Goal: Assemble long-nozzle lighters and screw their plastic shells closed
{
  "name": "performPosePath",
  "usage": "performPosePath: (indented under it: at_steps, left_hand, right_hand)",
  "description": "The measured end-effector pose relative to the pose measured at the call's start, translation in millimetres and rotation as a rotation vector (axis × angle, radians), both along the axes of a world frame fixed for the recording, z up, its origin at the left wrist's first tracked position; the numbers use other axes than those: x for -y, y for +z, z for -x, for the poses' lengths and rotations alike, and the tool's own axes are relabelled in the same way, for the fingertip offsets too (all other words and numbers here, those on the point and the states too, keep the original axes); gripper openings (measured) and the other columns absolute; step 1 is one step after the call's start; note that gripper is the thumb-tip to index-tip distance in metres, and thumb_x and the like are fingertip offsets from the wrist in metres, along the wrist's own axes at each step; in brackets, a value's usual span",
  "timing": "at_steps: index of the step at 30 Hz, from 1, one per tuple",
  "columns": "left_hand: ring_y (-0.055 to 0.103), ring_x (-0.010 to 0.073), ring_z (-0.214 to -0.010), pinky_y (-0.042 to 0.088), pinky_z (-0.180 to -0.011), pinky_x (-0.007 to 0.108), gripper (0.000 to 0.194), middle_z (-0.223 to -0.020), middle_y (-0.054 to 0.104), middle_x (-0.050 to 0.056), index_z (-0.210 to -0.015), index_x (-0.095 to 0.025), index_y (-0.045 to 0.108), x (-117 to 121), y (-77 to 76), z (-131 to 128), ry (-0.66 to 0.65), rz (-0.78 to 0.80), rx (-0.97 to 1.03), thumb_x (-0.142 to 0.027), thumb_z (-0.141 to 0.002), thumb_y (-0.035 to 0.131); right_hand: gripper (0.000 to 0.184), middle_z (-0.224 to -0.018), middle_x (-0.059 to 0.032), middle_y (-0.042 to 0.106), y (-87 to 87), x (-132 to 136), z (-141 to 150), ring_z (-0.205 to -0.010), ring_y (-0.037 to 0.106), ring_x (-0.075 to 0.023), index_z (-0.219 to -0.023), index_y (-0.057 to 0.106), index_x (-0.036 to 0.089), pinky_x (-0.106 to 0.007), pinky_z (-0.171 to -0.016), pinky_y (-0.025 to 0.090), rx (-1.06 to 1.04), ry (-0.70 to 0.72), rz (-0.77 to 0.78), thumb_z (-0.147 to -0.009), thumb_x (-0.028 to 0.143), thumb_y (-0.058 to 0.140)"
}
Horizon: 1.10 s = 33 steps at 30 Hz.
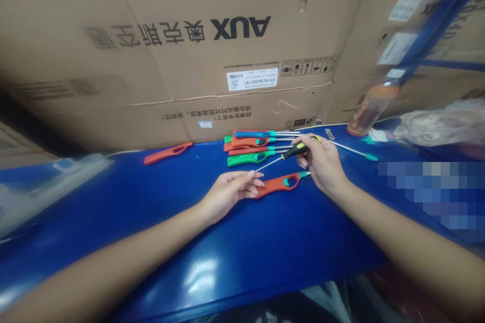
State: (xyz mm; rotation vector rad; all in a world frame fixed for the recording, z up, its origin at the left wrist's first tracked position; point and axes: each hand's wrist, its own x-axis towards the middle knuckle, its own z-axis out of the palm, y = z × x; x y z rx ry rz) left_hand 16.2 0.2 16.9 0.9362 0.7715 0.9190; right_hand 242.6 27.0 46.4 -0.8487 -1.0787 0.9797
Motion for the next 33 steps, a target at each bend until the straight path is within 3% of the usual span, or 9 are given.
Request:
performPosePath:
  at_steps: [6, 17, 33]
  left_hand:
    - [0.061, 0.0067, -0.058, 0.053, -0.059, 0.017, 0.032, -0.076, 0.075, 0.006, -0.089, -0.01, 0.08, 0.8, 0.1, -1.1, 0.026, -0.027, 0.002, -0.033, -0.07, 0.09]
    - [0.069, 0.009, -0.072, 0.058, -0.073, 0.019, 0.019, -0.098, 0.078, 0.01, -0.108, -0.013, 0.077, -1.6, 1.1, 2.1, 0.07, 0.106, 0.145, -0.021, -0.093, 0.068]
    - [0.065, 0.007, -0.068, 0.056, -0.07, 0.019, 0.02, -0.104, 0.078, 0.011, -0.107, -0.013, 0.077, -1.5, 0.2, 0.6, 0.063, 0.099, 0.128, -0.024, -0.093, 0.07]
  right_hand:
    - [0.025, -0.052, 0.0049, 0.049, 2.1, -1.2, -1.6, -0.036, 0.04, -0.0048, -0.069, 0.07, 0.016, -0.021, -0.037, 0.028, -0.083, -0.003, 0.042, -0.077, 0.039, 0.073]
    - [0.029, -0.05, 0.0052, 0.05, -3.0, 0.6, 2.8, -0.036, 0.041, -0.0056, -0.076, 0.071, 0.016, -0.022, -0.038, 0.031, -0.016, 0.074, 0.057, -0.079, 0.045, 0.075]
    - [0.033, -0.049, 0.0059, 0.05, -2.5, -0.4, 1.8, -0.036, 0.041, -0.0054, -0.079, 0.072, 0.017, -0.022, -0.04, 0.032, -0.01, 0.078, 0.047, -0.078, 0.049, 0.077]
